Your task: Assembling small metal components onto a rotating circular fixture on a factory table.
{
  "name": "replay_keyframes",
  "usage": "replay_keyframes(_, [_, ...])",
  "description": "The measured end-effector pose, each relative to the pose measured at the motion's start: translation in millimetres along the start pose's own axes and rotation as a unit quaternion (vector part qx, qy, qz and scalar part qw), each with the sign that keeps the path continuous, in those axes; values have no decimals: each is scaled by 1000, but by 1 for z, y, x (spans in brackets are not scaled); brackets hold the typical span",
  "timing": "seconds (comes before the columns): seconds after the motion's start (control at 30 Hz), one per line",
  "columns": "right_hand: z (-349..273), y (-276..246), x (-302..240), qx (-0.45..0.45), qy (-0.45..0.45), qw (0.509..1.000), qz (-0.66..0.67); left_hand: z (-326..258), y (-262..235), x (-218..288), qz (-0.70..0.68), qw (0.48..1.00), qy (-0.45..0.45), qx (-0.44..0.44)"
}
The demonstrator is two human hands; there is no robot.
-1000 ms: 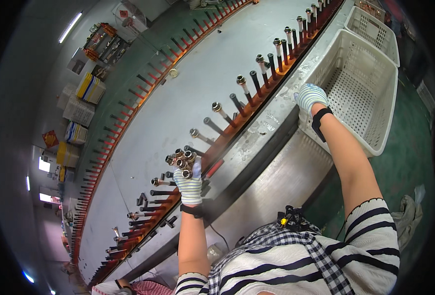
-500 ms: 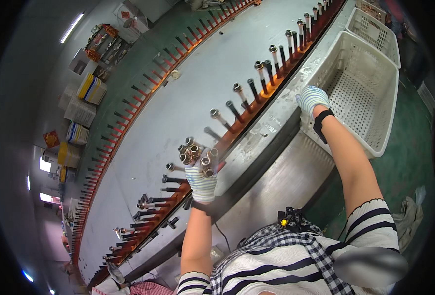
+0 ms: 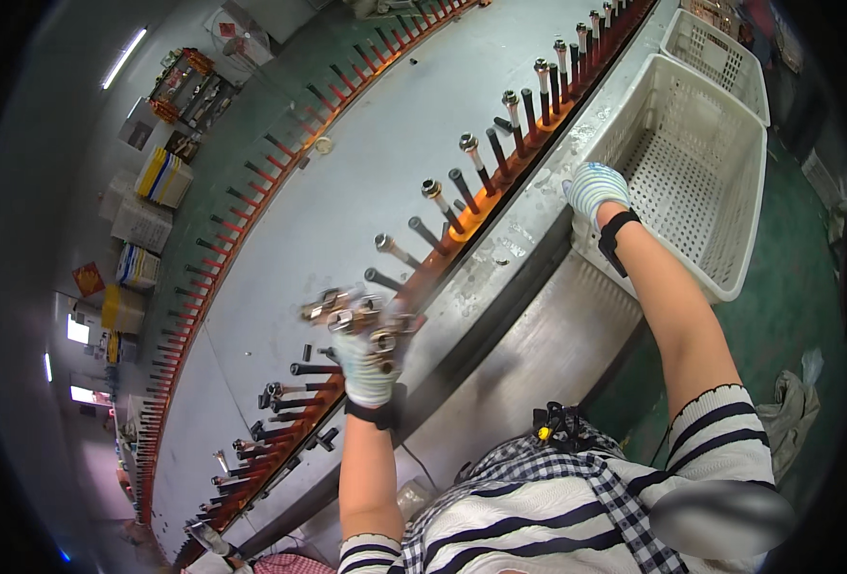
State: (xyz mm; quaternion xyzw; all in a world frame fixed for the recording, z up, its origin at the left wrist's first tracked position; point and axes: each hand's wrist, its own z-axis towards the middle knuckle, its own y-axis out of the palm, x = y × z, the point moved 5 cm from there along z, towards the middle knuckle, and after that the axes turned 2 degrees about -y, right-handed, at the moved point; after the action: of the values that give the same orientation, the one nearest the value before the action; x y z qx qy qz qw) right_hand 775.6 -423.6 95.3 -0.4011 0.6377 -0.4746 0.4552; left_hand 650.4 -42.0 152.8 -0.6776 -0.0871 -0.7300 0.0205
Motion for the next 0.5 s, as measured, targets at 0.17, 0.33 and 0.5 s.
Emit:
replay_keyframes(0.17, [-3,0,-12,-1,-7,1000,-2,17,29,-22,539,723,385,-195])
replay_keyframes(0.33, [0,5,-3,-13,-1,1000,13,28,17,-22,522,739,360,-228])
replay_keyframes(0.5, [1,4,-6,3,-23,1000,17,27,-16,-6,168,981,59,-74])
